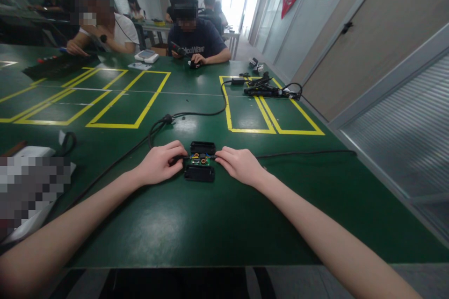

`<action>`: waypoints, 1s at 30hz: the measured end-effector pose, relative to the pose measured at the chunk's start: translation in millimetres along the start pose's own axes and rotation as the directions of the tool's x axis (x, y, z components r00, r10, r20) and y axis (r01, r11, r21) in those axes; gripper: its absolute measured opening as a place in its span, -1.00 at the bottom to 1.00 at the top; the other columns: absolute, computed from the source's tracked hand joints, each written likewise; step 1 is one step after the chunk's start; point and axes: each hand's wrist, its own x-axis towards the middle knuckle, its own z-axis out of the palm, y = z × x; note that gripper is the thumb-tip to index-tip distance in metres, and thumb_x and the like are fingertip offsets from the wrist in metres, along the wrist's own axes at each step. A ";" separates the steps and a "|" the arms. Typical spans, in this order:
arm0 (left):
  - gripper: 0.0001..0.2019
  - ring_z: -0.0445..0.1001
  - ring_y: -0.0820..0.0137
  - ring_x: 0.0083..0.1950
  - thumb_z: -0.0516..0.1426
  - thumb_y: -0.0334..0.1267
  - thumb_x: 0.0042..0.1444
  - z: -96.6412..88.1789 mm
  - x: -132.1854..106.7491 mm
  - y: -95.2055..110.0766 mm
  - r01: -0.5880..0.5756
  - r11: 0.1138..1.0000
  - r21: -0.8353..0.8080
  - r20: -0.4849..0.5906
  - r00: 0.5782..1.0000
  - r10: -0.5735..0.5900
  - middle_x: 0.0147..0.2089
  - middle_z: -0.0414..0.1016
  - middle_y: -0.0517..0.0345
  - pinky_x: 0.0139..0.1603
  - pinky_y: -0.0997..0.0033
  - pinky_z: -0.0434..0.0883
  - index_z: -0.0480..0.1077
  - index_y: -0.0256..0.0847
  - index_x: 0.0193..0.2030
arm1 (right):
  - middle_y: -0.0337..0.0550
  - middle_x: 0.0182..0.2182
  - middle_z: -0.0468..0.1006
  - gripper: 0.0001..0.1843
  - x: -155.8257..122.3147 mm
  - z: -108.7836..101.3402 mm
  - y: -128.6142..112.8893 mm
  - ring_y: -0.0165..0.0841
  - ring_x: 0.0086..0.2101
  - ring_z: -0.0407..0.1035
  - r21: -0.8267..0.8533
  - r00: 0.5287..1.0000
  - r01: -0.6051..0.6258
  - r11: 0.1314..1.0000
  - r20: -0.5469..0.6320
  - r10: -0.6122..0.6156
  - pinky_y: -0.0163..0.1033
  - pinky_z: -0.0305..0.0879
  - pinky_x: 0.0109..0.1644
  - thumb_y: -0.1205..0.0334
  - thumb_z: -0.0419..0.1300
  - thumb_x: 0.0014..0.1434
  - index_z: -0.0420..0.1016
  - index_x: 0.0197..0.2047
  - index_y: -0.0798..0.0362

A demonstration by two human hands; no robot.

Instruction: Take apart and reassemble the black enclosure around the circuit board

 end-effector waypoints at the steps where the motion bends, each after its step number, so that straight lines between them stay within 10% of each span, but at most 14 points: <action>1: -0.85 0.38 0.51 -0.45 0.05 -0.33 0.24 -0.1 0.0 -0.2 0.000 1.000 -0.002 -0.006 1.000 0.000 -0.15 0.49 0.17 -0.37 0.48 0.32 0.45 -0.19 -0.17 | -0.03 -0.20 0.67 -0.60 -0.1 0.2 0.4 -0.30 -0.31 0.58 0.004 1.000 -0.004 1.000 0.006 0.004 -0.26 0.44 -0.27 0.11 -0.05 0.57 0.59 0.03 0.07; 30: -0.87 0.34 0.46 -0.41 0.02 -0.36 0.11 -4.5 -5.5 13.3 -0.083 0.986 -0.142 -0.049 0.996 0.076 -0.29 0.40 0.16 -0.40 0.47 0.30 0.38 -0.21 -0.27 | -0.07 -0.27 0.65 -0.62 -4.4 -22.8 -13.5 -0.36 -0.39 0.53 0.220 0.998 0.064 0.973 0.007 -0.067 -0.28 0.38 -0.33 0.14 -0.10 0.57 0.51 -0.02 0.10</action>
